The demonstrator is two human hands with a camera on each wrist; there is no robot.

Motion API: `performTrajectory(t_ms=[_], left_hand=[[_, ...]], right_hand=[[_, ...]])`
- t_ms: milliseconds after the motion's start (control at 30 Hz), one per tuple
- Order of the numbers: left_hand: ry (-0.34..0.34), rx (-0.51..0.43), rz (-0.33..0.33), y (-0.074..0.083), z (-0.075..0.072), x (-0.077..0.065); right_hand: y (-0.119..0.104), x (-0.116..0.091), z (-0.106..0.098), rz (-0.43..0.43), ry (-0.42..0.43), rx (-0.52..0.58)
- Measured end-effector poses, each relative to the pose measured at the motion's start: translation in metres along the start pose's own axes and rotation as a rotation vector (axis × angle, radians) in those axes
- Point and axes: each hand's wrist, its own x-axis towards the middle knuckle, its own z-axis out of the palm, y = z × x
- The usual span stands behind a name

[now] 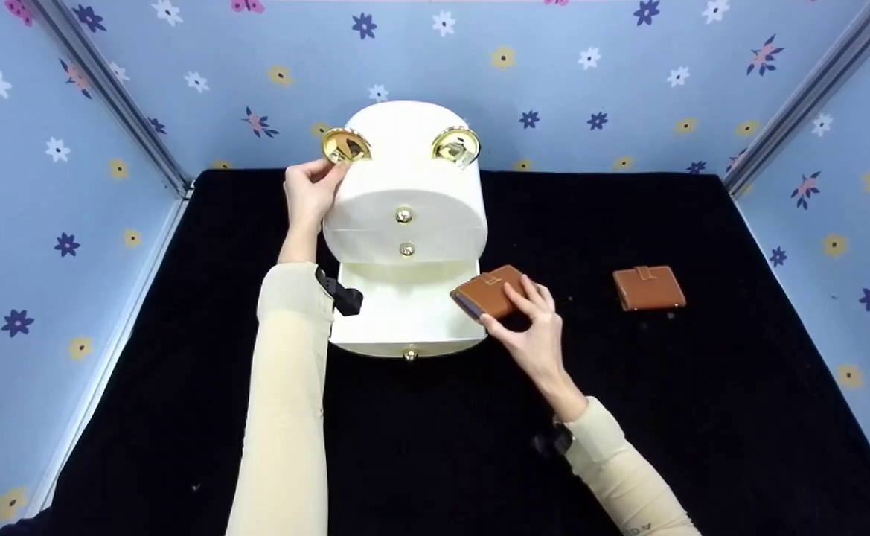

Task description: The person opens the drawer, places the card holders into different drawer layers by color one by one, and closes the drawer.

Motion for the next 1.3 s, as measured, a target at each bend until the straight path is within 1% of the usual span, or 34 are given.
performTrajectory(t_ms=[133, 367, 500, 567, 800, 1067, 1167, 1300], left_hand=[[0.004, 0.001, -0.003, 0.000, 0.000, 0.000], [-0.001, -0.034, -0.003, 0.000, -0.001, 0.001], [-0.001, -0.019, -0.004, -0.001, -0.001, 0.000], [-0.002, -0.015, -0.010, 0.000, -0.001, 0.000], [0.001, -0.031, 0.025, 0.000, -0.001, 0.001], [-0.005, -0.033, 0.020, -0.001, -0.001, 0.001], [-0.009, -0.030, 0.013, -0.001, -0.001, 0.001], [-0.009, -0.014, 0.011, 0.000, -0.002, 0.001]], right_hand=[[-0.005, -0.002, 0.008, -0.028, -0.009, 0.021], [-0.014, -0.004, 0.022, -0.051, -0.051, 0.047], [-0.017, -0.004, 0.030, -0.067, -0.075, 0.052], [-0.019, -0.004, 0.033, -0.068, -0.089, 0.053], [-0.024, 0.000, 0.046, -0.061, -0.137, 0.054], [-0.030, 0.003, 0.061, -0.068, -0.206, 0.033], [-0.030, 0.003, 0.065, -0.101, -0.213, 0.040], [-0.029, 0.005, 0.066, -0.177, -0.176, 0.082]])
